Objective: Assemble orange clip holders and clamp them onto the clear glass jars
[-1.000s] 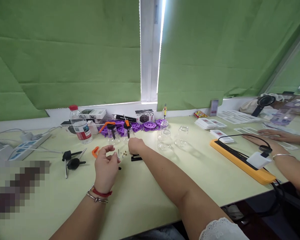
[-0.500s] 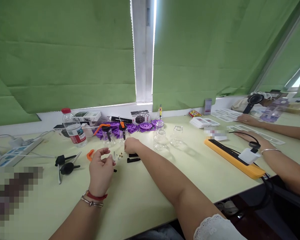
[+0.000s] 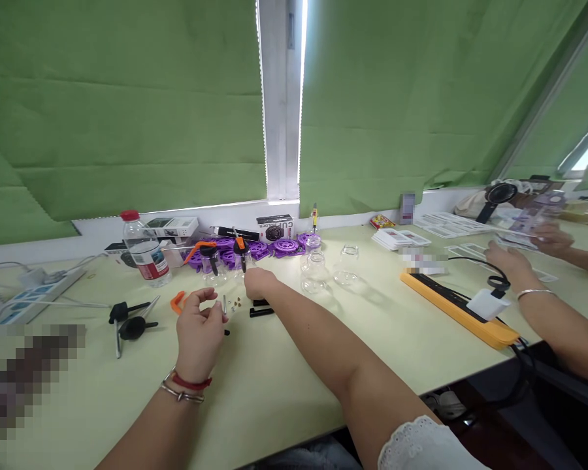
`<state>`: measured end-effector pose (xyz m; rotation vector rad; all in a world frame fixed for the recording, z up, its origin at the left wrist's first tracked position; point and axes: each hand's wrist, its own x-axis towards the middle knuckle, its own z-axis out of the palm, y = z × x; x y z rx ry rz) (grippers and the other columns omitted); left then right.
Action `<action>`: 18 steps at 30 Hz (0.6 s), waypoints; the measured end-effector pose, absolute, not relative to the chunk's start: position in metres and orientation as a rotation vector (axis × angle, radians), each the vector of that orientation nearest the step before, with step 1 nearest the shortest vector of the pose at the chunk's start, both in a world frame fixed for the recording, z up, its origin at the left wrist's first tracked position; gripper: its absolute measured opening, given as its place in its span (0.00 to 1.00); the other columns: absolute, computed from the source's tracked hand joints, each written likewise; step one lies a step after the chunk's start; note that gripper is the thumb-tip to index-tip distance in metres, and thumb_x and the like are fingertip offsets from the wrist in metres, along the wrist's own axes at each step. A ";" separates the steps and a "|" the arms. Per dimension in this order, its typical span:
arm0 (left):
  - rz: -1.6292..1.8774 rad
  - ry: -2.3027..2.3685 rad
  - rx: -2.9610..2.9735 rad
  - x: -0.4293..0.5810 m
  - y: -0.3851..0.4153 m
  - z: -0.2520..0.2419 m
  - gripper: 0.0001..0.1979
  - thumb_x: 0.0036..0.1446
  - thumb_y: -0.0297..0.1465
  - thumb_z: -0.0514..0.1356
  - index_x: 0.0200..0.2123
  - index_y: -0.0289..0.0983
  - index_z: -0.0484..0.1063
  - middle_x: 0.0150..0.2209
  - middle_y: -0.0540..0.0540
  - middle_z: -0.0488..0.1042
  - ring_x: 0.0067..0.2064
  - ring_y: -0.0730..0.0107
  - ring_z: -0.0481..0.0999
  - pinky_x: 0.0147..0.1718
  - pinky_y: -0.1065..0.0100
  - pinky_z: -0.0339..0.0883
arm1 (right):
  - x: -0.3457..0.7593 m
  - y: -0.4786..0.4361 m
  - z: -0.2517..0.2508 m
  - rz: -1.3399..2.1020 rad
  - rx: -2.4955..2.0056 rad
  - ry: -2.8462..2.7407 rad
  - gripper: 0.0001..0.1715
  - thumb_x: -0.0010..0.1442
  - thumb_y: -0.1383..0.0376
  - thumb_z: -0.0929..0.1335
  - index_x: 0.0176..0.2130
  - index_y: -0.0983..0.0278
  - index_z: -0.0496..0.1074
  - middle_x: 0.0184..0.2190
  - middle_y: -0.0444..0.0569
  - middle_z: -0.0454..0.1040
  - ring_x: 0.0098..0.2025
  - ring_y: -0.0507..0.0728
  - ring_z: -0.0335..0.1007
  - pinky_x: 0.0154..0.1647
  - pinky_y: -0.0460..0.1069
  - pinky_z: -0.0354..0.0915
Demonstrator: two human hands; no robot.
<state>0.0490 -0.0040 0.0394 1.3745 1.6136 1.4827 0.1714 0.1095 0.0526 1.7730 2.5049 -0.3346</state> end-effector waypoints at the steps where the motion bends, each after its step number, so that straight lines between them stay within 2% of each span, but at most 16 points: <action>1: 1.485 1.613 1.370 0.049 -0.004 0.040 0.14 0.52 0.34 0.55 0.43 0.37 0.66 0.20 0.52 0.68 0.20 0.68 0.70 0.21 0.68 0.63 | 0.173 0.109 0.054 -0.344 1.764 2.508 0.13 0.47 0.71 0.69 0.36 0.66 0.78 0.40 0.56 0.78 0.41 0.59 0.73 0.35 0.45 0.66; 8: 1.508 1.608 1.391 0.049 -0.003 0.037 0.14 0.52 0.33 0.55 0.43 0.38 0.66 0.25 0.50 0.70 0.23 0.67 0.73 0.23 0.67 0.65 | 0.177 0.102 0.061 -0.388 1.652 2.532 0.11 0.44 0.68 0.72 0.33 0.62 0.79 0.36 0.50 0.79 0.38 0.58 0.73 0.31 0.44 0.65; 18: 1.501 1.603 1.377 0.049 -0.003 0.037 0.14 0.51 0.33 0.55 0.42 0.38 0.66 0.26 0.50 0.70 0.23 0.68 0.72 0.22 0.68 0.65 | 0.179 0.099 0.060 -0.346 1.642 2.503 0.13 0.40 0.69 0.72 0.31 0.61 0.79 0.36 0.50 0.79 0.39 0.60 0.73 0.37 0.47 0.66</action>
